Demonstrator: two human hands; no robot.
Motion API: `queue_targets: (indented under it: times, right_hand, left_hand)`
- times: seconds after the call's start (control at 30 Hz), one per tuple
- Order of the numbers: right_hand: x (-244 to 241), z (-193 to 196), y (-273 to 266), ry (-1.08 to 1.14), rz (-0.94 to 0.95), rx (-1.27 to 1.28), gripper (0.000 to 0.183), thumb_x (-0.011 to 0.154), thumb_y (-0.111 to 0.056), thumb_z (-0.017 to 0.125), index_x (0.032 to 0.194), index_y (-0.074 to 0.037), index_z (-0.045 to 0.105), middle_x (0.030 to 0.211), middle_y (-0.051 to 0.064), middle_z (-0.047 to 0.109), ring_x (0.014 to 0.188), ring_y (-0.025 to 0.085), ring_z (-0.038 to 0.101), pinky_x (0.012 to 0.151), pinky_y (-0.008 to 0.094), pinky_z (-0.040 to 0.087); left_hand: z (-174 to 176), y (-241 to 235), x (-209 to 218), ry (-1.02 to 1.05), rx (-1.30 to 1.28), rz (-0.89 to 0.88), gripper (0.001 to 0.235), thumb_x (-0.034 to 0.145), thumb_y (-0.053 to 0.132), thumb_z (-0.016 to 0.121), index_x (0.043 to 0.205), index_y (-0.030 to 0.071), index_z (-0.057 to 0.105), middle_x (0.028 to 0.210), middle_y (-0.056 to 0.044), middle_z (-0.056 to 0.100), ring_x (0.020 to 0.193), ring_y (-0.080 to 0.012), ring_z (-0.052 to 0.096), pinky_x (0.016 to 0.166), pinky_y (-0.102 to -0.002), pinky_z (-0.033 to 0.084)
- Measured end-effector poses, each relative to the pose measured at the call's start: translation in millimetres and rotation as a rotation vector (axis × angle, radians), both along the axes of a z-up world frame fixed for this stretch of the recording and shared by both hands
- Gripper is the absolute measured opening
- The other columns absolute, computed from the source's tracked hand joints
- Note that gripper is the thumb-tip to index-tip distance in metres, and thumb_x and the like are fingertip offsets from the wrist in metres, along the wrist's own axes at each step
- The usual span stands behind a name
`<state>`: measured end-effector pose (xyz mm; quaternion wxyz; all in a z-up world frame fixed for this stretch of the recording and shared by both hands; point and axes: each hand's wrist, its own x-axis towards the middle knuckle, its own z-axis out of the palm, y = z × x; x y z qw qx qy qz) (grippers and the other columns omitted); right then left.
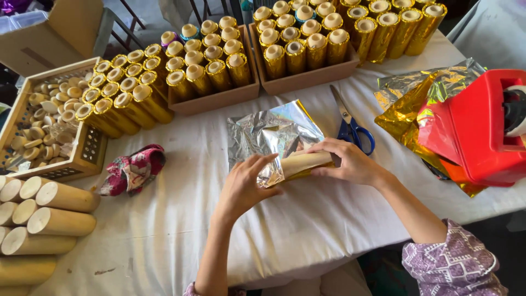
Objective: The recorder is wrapping cylindrical wooden blocks or candles in decorative gold foil.
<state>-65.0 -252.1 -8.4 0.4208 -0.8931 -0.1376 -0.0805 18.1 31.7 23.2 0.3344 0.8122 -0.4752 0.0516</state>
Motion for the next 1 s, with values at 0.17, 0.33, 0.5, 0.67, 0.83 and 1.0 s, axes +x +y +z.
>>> queue_targets:
  times: [0.17,0.33,0.5,0.67,0.83,1.0]
  right_hand:
    - [1.4,-1.5,0.4,-0.024,-0.005,-0.014,0.052,0.082,-0.032,0.081,0.127,-0.010,0.067,0.122,0.010,0.072,0.114,0.025,0.068,0.099,0.038,0.051]
    - [0.9,-0.7,0.2,0.033,-0.070,-0.006,0.051,0.081,-0.034,0.081,0.124,-0.010,0.068,0.120,0.011,0.074,0.111,0.026,0.070,0.097,0.038,0.052]
    - [2.6,-1.6,0.7,0.047,-0.076,-0.033,0.051,0.081,-0.036,0.081,0.124,-0.011,0.069,0.118,0.011,0.074,0.110,0.026,0.070,0.097,0.038,0.052]
    - [2.6,-5.9,-3.4,-0.041,-0.050,-0.044,0.051,0.084,-0.038,0.079,0.125,-0.010,0.069,0.122,0.011,0.074,0.115,0.027,0.069,0.101,0.039,0.051]
    - [5.2,-13.2,-6.1,-0.053,-0.045,-0.066,0.051,0.085,-0.041,0.078,0.126,-0.011,0.072,0.124,0.011,0.075,0.120,0.029,0.066,0.106,0.042,0.047]
    - [8.9,-20.3,-9.5,-0.106,-0.027,-0.106,0.054,0.087,-0.039,0.078,0.130,-0.008,0.070,0.129,0.016,0.071,0.124,0.035,0.061,0.106,0.045,0.043]
  left_hand:
    - [-2.1,26.8,14.9,0.291,0.136,0.103,0.068,0.066,0.020,0.089,0.129,0.016,0.065,0.104,-0.005,0.078,0.098,-0.0287,0.072,0.086,-0.040,0.054]
    - [-14.0,46.8,28.2,0.348,0.107,0.132,0.047,0.074,0.015,0.086,0.119,0.015,0.072,0.098,-0.009,0.080,0.094,-0.0264,0.077,0.083,-0.037,0.057]
    - [-7.9,52.6,29.7,0.439,0.181,0.179,0.051,0.074,0.017,0.085,0.122,0.017,0.071,0.095,-0.011,0.081,0.094,-0.0264,0.077,0.083,-0.038,0.056]
    - [1.8,50.9,26.5,0.393,0.078,0.195,0.050,0.074,0.021,0.087,0.122,0.017,0.072,0.099,-0.011,0.079,0.100,-0.0266,0.076,0.084,-0.039,0.056]
    - [-8.8,6.2,1.3,-0.038,-0.270,0.297,0.032,0.085,0.020,0.083,0.116,0.013,0.075,0.110,-0.010,0.078,0.100,-0.0266,0.073,0.088,-0.038,0.054]
    - [-49.1,-36.2,-20.1,-0.465,-0.258,-0.002,0.022,0.095,0.019,0.074,0.115,0.011,0.073,0.124,-0.005,0.075,0.115,-0.0201,0.072,0.106,-0.040,0.053]
